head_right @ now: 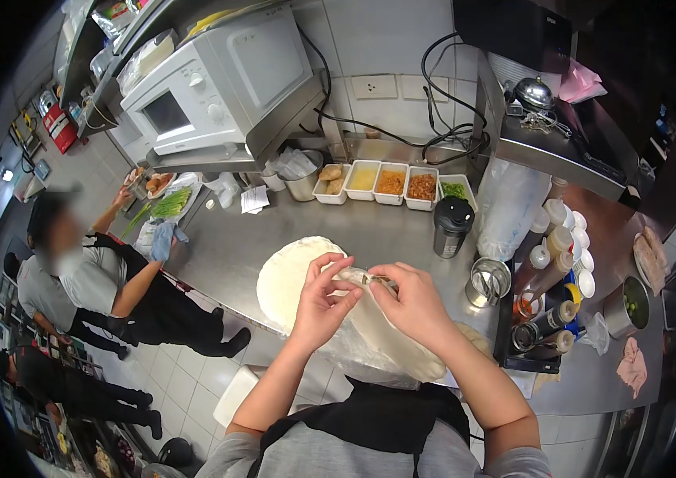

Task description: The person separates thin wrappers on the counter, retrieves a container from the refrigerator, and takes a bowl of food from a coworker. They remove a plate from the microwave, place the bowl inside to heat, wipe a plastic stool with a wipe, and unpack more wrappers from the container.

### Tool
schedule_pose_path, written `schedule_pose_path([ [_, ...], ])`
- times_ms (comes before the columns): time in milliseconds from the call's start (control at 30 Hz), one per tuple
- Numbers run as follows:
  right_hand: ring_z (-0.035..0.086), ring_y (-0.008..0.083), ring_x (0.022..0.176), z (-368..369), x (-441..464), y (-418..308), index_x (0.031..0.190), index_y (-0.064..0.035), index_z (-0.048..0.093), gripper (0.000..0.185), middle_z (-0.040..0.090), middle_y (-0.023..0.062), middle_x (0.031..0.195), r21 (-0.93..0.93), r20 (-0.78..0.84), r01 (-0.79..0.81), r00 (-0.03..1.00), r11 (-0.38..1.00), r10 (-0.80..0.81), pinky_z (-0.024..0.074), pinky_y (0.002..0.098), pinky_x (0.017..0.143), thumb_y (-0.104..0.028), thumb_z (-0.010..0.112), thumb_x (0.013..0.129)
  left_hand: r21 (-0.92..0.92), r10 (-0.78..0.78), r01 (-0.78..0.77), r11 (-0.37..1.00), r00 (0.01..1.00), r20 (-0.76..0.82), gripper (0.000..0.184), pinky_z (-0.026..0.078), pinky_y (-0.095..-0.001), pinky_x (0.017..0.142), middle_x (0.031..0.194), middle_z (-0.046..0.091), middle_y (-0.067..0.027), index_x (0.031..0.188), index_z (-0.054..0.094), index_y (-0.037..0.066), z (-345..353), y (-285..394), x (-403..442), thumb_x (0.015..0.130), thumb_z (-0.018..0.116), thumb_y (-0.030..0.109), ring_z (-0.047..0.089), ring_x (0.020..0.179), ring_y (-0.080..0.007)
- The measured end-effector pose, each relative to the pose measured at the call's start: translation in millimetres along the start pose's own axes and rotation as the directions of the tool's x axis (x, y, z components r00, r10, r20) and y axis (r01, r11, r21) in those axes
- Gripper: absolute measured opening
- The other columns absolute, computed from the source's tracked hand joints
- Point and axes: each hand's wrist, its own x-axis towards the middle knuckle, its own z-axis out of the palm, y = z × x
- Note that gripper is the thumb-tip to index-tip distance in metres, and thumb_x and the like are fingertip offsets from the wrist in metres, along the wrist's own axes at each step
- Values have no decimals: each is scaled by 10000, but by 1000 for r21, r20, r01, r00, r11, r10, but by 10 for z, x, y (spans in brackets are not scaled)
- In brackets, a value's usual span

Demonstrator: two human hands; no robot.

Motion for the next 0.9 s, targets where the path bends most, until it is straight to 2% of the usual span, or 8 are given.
schedule_pose_path([
  [67,573,240,574,-11,-46,-90,920,22,649,186,598,140,733,-1,-23,10,1000,1000,-10,430,324,542,-140,615,837,77,93,-99,992,992,85,328,539,-243,710,1120,576,-82,1119,631,35,-39,-44,-11,802,671,-39,629,832,-123],
  [167,547,203,557,-47,-82,-60,873,28,654,167,584,123,696,-108,4,53,999,993,-52,406,314,522,-132,614,853,148,173,-199,969,970,173,279,536,-239,680,1118,573,-89,1049,670,38,-91,-48,-56,780,690,-33,629,798,-126],
  [300,478,116,536,-52,-168,33,821,29,649,201,545,65,645,89,37,-16,999,996,13,366,286,498,-162,623,877,268,318,-390,881,908,275,266,519,-244,641,1114,569,-98,1002,690,35,-201,-92,-97,747,716,-34,627,762,-135],
  [400,443,75,541,-18,-240,71,793,34,636,225,522,38,629,189,51,-61,997,980,52,352,275,491,-172,631,882,261,355,-397,880,914,195,261,499,-251,609,1066,555,-90,974,703,47,-186,0,-202,728,728,-38,613,731,-132],
  [467,433,60,545,10,-291,74,775,39,621,232,513,26,624,208,58,-68,997,976,57,346,273,487,-168,635,881,316,357,-411,855,909,217,267,485,-247,595,1032,533,-77,955,712,61,-179,100,-288,710,737,-42,593,712,-120],
  [600,434,80,533,44,-391,15,741,44,586,246,509,47,616,215,64,-98,994,972,86,347,280,482,-157,642,872,346,351,-456,820,878,324,272,477,-252,596,993,495,-60,905,729,86,-192,237,-408,669,747,-48,559,690,-110],
  [700,439,99,528,57,-449,-35,729,43,571,248,506,62,612,187,27,-41,999,982,36,350,283,484,-150,641,869,314,452,-547,776,829,330,267,485,-264,626,992,500,-62,876,733,91,-233,113,-452,647,752,-45,560,703,-128],
  [900,461,131,533,54,-526,-51,744,40,576,223,518,78,623,199,-10,-11,1000,980,13,361,291,495,-135,628,872,307,522,-586,750,810,268,238,488,-260,617,964,528,-70,874,715,78,-220,63,-520,669,741,-40,579,722,-146],
])
